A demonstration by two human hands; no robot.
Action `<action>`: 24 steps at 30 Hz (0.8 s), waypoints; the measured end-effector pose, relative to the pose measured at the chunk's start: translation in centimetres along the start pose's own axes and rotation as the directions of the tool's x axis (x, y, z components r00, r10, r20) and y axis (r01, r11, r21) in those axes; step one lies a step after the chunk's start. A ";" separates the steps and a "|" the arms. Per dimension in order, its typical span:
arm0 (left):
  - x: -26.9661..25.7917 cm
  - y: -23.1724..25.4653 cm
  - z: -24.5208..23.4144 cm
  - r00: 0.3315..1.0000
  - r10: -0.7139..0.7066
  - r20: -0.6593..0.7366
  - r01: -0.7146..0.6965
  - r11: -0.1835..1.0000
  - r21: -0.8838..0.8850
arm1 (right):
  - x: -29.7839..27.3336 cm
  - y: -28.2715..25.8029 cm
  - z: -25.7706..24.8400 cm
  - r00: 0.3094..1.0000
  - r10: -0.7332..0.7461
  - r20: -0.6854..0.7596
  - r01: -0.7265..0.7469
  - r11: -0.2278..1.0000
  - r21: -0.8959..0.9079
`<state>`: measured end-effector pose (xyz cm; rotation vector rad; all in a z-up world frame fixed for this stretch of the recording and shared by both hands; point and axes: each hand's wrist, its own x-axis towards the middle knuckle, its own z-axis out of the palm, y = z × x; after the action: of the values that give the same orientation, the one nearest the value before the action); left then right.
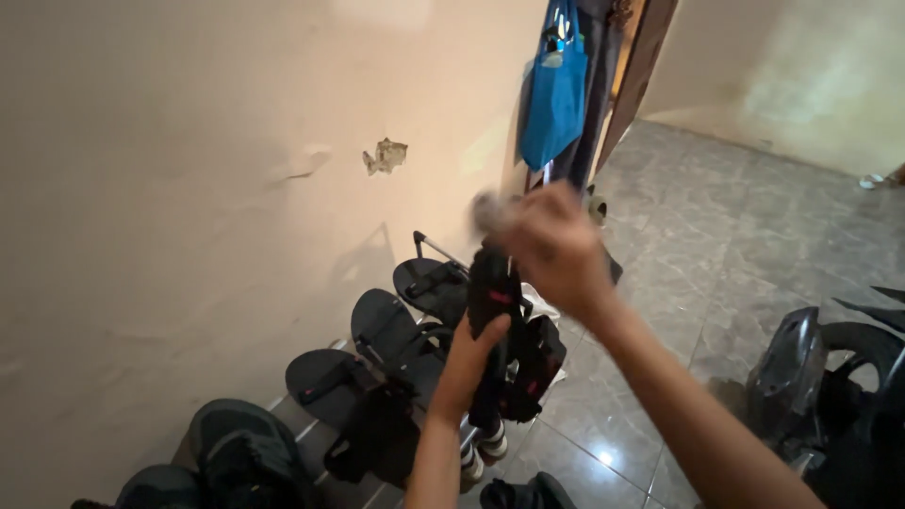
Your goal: Cleaning various shoes and sandals using a cloth.
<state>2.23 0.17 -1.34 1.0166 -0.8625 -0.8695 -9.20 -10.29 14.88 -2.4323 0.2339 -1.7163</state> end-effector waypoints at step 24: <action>-10.1 -2.5 -18.7 0.850 0.103 -0.517 -0.205 0.968 -0.145 | -12.1 -2.9 14.1 0.299 0.124 0.946 -0.878 0.424 0.222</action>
<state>14.50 14.86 -10.83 0.9260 -0.3909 -0.4963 0.19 -4.30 -0.28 -1.7917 0.1824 -0.0495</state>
